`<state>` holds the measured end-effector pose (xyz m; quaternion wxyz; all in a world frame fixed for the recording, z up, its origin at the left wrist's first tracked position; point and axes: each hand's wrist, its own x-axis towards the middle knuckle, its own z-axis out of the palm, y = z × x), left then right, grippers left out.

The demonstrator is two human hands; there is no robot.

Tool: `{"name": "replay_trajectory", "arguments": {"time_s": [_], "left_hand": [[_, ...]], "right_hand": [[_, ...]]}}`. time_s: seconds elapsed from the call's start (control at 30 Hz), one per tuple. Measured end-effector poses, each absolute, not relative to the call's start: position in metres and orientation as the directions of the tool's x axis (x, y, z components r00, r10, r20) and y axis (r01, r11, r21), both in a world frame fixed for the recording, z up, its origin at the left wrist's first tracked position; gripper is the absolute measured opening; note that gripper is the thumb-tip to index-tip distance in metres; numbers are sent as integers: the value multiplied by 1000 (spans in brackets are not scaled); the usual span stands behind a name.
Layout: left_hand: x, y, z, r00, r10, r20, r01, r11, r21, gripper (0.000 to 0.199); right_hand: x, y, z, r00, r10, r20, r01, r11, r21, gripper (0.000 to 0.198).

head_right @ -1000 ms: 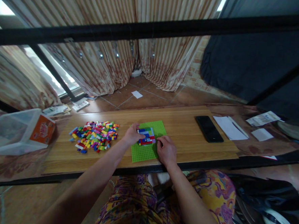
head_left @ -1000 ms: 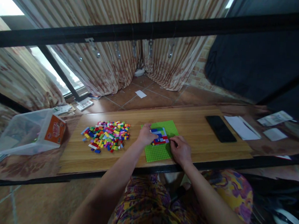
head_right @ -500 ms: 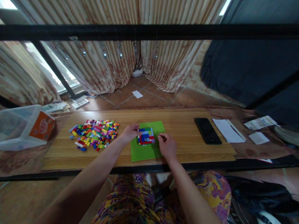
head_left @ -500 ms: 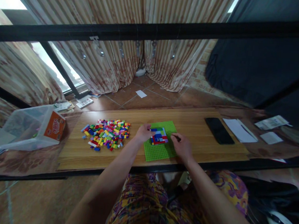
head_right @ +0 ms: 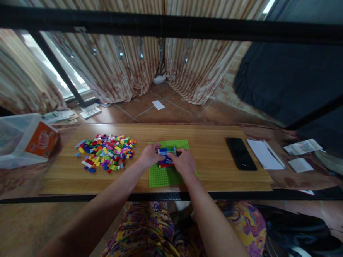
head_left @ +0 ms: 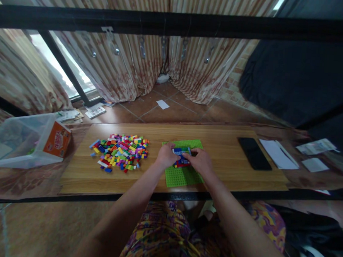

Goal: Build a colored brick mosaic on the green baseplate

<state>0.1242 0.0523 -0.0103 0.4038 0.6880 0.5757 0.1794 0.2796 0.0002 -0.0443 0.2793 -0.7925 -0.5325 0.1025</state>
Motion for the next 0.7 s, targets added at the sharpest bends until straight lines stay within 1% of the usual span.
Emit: {"name": "replay_trajectory", "arguments": {"time_s": [0.2, 0.4, 0.57, 0.7], "left_hand": [[126, 50, -5, 271, 932, -239, 694, -18, 719, 50], [127, 48, -8, 261, 948, -181, 730, -71, 680, 43], [127, 48, -14, 283, 947, -150, 698, -96, 710, 36], [125, 49, -15, 312, 944, -104, 642, -129, 756, 36]], "right_hand": [[280, 1, -36, 374, 928, 2, 776, -311, -549, 43], [276, -1, -28, 362, 929, -79, 783, -349, -515, 42], [274, 0, -24, 368, 923, -117, 780, -374, -502, 43], [279, 3, -21, 350, 929, -122, 746, -356, -563, 42]]}}
